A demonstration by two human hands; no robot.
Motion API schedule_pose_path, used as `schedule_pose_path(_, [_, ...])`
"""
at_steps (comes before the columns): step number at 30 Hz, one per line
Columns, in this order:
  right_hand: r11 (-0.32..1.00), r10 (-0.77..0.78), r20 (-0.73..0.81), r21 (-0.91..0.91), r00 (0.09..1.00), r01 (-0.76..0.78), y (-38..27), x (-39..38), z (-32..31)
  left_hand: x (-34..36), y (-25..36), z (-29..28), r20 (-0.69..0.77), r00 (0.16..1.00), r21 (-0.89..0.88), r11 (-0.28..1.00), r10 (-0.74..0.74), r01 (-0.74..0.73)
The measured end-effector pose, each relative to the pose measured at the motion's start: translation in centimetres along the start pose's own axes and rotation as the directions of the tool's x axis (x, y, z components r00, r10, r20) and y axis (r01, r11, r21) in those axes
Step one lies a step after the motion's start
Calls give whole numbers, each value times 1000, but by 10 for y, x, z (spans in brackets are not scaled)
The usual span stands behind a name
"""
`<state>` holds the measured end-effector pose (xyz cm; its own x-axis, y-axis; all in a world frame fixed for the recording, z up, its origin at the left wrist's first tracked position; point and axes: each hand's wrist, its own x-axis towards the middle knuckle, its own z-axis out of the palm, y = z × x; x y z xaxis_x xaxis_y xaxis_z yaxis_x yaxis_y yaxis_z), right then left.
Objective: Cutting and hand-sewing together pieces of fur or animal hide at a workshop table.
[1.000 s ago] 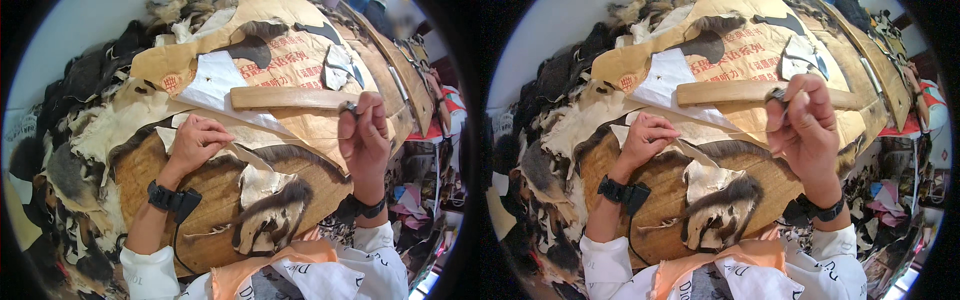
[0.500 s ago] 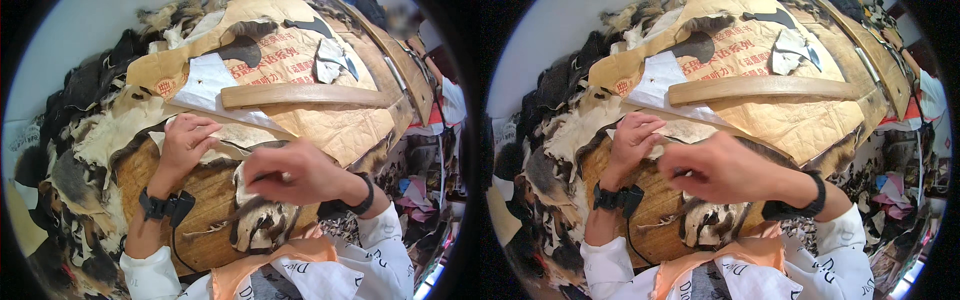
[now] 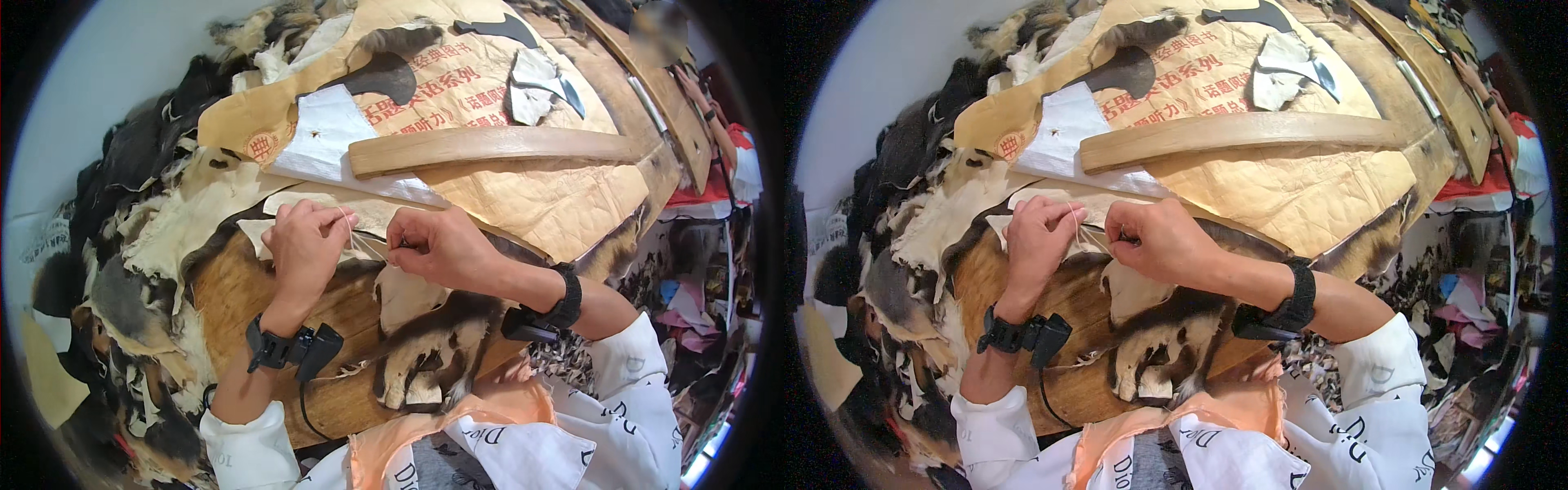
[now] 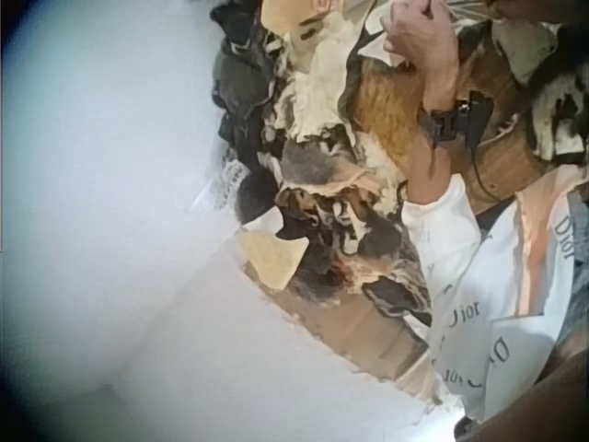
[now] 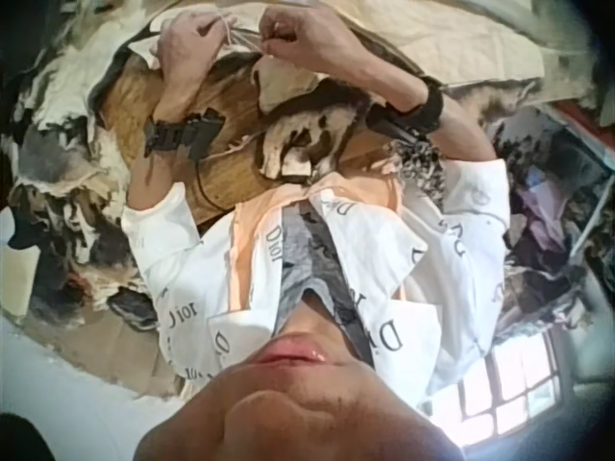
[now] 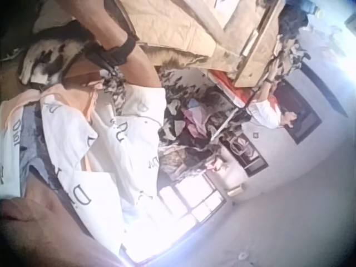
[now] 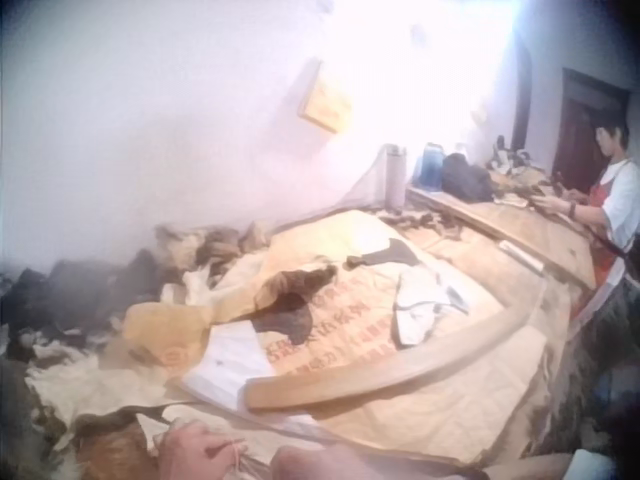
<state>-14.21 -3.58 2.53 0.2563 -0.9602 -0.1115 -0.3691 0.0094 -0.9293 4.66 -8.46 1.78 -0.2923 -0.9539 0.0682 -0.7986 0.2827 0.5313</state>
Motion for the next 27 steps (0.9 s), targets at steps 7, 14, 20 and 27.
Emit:
schedule_pose_path(7, [999, 18, -45, -32, 999, -20, 12, -4, -10, 6, 8, 9, 103, 995, 45, 999, -18, 14])
schedule_pose_path(14, [992, -123, -132, -1, 984, 124, 22, -2, -11, 5, -2, 21, 86, 994, 152, 985, 71, -84])
schedule_pose_path(20, [963, -247, 414, 4, 876, 269, -33, -19, -42, 2, -9, 27, 14, 994, 190, 975, 113, -114])
schedule_pose_path(27, [913, -405, 458, 250, 791, 323, -53, -7, -34, 2, -13, 5, -136, 974, 15, 983, 183, -183])
